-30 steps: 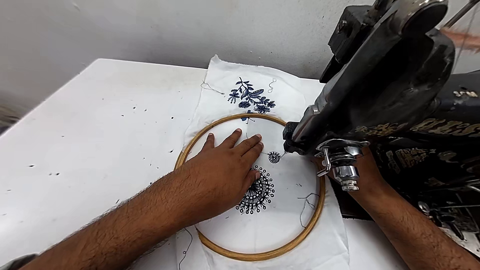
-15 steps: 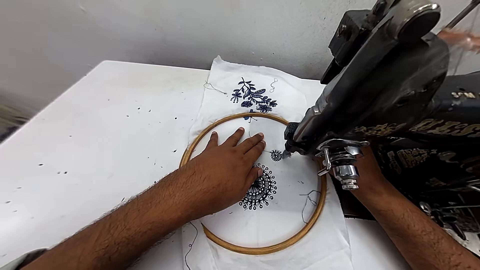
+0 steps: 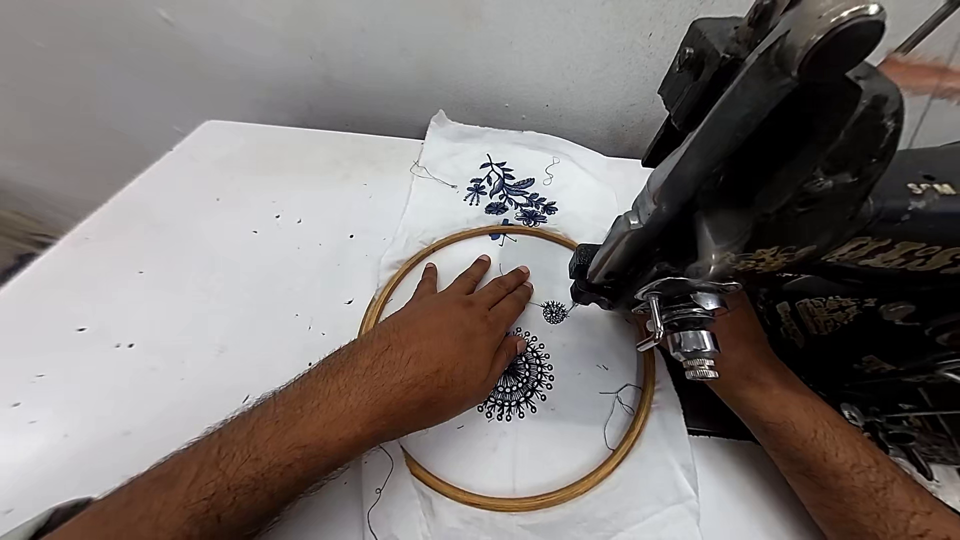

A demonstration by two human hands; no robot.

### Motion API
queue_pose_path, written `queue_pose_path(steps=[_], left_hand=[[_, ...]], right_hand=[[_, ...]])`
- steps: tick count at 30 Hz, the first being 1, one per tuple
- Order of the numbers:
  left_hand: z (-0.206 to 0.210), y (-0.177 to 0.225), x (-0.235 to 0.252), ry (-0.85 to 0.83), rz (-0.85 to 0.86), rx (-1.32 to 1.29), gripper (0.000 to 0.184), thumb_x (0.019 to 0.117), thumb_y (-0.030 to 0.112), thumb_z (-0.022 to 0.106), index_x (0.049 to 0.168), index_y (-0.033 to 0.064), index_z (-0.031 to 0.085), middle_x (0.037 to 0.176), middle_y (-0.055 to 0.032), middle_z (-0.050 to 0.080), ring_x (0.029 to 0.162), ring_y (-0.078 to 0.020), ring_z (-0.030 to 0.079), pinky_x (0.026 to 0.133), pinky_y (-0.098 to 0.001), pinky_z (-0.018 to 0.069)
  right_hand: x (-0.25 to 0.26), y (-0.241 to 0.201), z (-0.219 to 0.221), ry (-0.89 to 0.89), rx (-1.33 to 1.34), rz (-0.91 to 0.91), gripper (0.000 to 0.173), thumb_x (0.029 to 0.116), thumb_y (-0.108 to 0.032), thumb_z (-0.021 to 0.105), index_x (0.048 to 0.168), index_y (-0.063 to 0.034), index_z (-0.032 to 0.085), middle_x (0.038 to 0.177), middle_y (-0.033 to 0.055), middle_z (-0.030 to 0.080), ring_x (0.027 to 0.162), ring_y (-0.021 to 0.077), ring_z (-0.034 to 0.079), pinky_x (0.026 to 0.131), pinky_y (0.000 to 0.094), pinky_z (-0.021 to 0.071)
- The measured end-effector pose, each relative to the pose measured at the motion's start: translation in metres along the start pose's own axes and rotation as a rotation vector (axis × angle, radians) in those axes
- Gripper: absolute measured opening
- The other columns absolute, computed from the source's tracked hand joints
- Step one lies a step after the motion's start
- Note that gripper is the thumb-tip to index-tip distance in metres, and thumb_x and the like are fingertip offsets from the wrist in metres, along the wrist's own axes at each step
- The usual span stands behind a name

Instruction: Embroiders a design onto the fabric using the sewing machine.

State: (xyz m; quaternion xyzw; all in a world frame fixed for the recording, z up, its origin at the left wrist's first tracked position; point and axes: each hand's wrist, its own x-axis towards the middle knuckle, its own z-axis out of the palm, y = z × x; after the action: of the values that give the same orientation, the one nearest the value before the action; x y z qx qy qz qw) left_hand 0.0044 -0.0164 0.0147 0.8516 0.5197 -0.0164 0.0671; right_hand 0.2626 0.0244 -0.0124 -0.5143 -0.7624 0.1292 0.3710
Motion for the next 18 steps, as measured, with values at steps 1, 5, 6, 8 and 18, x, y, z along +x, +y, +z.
queue_pose_path(steps=[1, 5, 6, 8, 18], left_hand=[[0.0001, -0.0001, 0.0003, 0.000, 0.001, -0.003, 0.060, 0.1091, 0.047, 0.030, 0.160, 0.0178, 0.038, 0.168, 0.0030, 0.032, 0.155, -0.0310, 0.029, 0.114, -0.0737, 0.0284], [0.0016, -0.0011, 0.0006, 0.018, 0.002, -0.019, 0.059, 0.1091, 0.047, 0.031, 0.160, 0.0176, 0.039, 0.167, 0.0026, 0.033, 0.155, -0.0315, 0.029, 0.114, -0.0746, 0.0268], [0.0010, -0.0014, 0.0014, 0.007, -0.002, -0.016, 0.059, 0.1091, 0.047, 0.030, 0.160, 0.0180, 0.038, 0.168, 0.0032, 0.032, 0.155, -0.0304, 0.028, 0.114, -0.0740, 0.0267], [0.0019, -0.0017, 0.0026, 0.016, 0.001, -0.011, 0.059, 0.1090, 0.047, 0.030, 0.160, 0.0179, 0.039, 0.168, 0.0033, 0.032, 0.155, -0.0301, 0.029, 0.114, -0.0744, 0.0273], [-0.0015, -0.0037, 0.0031, -0.012, -0.010, -0.017, 0.059, 0.1093, 0.046, 0.029, 0.161, 0.0182, 0.038, 0.168, 0.0041, 0.030, 0.155, -0.0300, 0.028, 0.115, -0.0738, 0.0265]], right_hand=[[0.0001, 0.0000, 0.0001, 0.004, 0.020, 0.013, 0.018, 0.0860, -0.015, 0.067, 0.102, -0.0055, 0.065, 0.089, 0.0008, 0.063, 0.082, -0.0026, 0.060, 0.076, 0.0154, 0.0484], [0.0006, 0.0000, 0.0027, 0.028, -0.060, -0.031, 0.022, 0.0860, -0.014, 0.069, 0.103, -0.0008, 0.066, 0.094, 0.0112, 0.066, 0.090, 0.0125, 0.064, 0.082, 0.0303, 0.0501], [0.0004, -0.0005, 0.0025, 0.021, -0.069, -0.027, 0.023, 0.0861, -0.013, 0.069, 0.105, 0.0001, 0.066, 0.095, 0.0131, 0.067, 0.092, 0.0151, 0.064, 0.084, 0.0327, 0.0502], [0.0004, -0.0007, 0.0018, 0.013, -0.056, 0.005, 0.023, 0.0853, -0.013, 0.069, 0.105, -0.0012, 0.065, 0.094, 0.0095, 0.065, 0.090, 0.0093, 0.063, 0.082, 0.0270, 0.0497], [-0.0017, 0.0000, 0.0029, 0.000, -0.060, 0.021, 0.025, 0.0851, -0.010, 0.070, 0.107, 0.0007, 0.064, 0.096, 0.0132, 0.065, 0.091, 0.0150, 0.064, 0.082, 0.0327, 0.0503]])
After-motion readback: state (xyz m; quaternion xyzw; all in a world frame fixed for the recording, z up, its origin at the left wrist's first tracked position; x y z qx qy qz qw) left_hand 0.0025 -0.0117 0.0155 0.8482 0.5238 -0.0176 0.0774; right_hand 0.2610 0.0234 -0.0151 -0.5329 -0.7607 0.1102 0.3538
